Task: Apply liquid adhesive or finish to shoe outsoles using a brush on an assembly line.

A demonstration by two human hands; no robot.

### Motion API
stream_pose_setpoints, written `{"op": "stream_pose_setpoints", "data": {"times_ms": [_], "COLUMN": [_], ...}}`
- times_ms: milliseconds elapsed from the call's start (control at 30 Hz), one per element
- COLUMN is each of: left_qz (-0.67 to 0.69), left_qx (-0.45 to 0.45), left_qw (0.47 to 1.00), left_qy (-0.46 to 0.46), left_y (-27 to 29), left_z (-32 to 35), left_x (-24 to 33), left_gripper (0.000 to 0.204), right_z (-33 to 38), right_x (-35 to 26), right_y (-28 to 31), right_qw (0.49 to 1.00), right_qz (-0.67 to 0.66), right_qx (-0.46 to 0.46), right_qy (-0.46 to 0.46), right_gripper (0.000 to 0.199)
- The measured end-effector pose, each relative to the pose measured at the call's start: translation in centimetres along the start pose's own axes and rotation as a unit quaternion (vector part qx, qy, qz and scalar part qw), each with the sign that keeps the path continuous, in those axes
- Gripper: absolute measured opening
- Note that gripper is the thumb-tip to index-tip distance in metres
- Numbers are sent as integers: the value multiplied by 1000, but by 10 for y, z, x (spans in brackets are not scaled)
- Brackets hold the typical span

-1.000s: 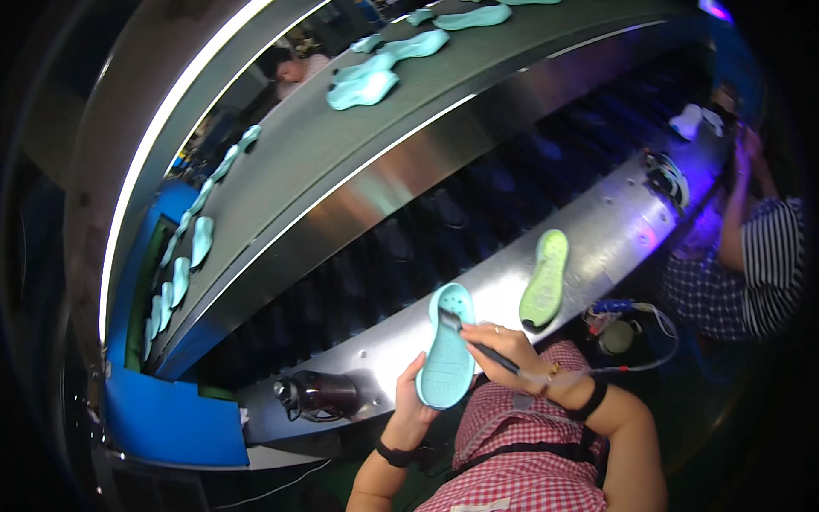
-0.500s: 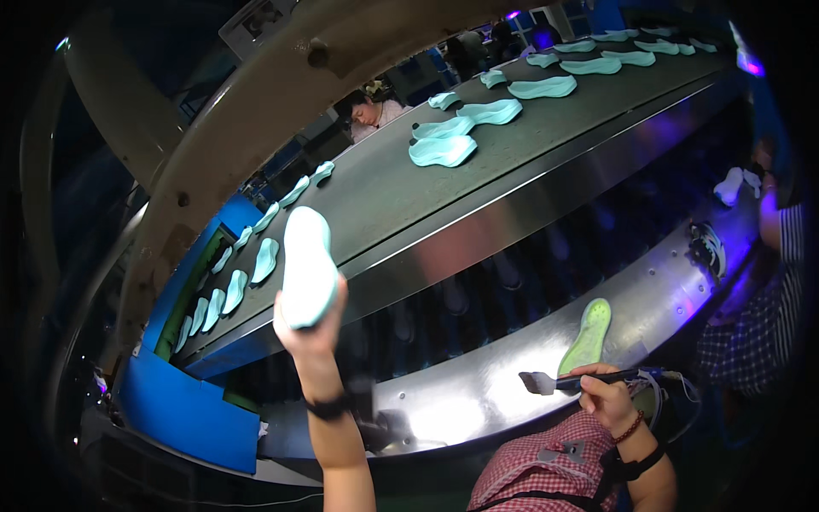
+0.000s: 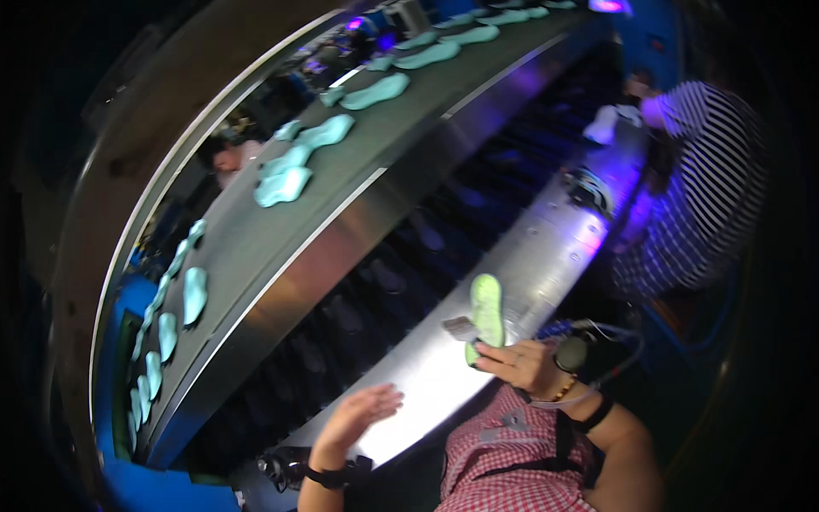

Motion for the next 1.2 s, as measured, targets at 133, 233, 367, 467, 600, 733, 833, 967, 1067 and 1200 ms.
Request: {"op": "stream_pose_setpoints", "data": {"times_ms": [133,233,367,467,600,733,833,967,1067,1200], "left_qz": [49,146,244,255,267,262,265,263,288,280], "left_qx": [-31,3,52,78,121,129,125,89,101,76], "left_qw": [981,963,936,936,926,923,922,938,927,937], "left_qy": [183,226,250,230,238,249,253,206,216,195], "left_y": [-45,-68,-95,-97,-109,-109,-103,-94,-96,-98], "left_z": [-43,-96,-143,-169,-173,-173,-177,-182,-185,-186], "left_x": [-100,-156,-174,-186,-172,-167,-176,-192,-188,-183], "left_gripper": [51,57,51,46,39,33,31,29,29,29], "right_z": [13,23,40,61,84,96,82,71,73,70], "right_x": [-2,4,8,20,35,50,50,39,33,32], "right_y": [-4,1,3,-9,-24,-41,-34,-31,-32,-30], "right_qw": [999,999,980,794,440,486,702,978,996,995], "right_qz": [17,35,-87,-371,-599,-563,-389,-144,-77,-79], "right_qx": [9,23,109,180,250,215,102,5,-42,-48], "right_qy": [26,31,-140,-447,-620,-632,-588,-153,-31,-34], "right_gripper": [24,23,18,17,19,20,20,26,30,27]}}
Point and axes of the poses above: each hand's wrist, its own z-axis away from the middle knuckle, its own y-axis out of the back of the hand, x = y × z, the point moved 2 cm from there along -z, towards the middle knuckle, and after that the axes turned 9 degrees about x, right-handed, at the moved point
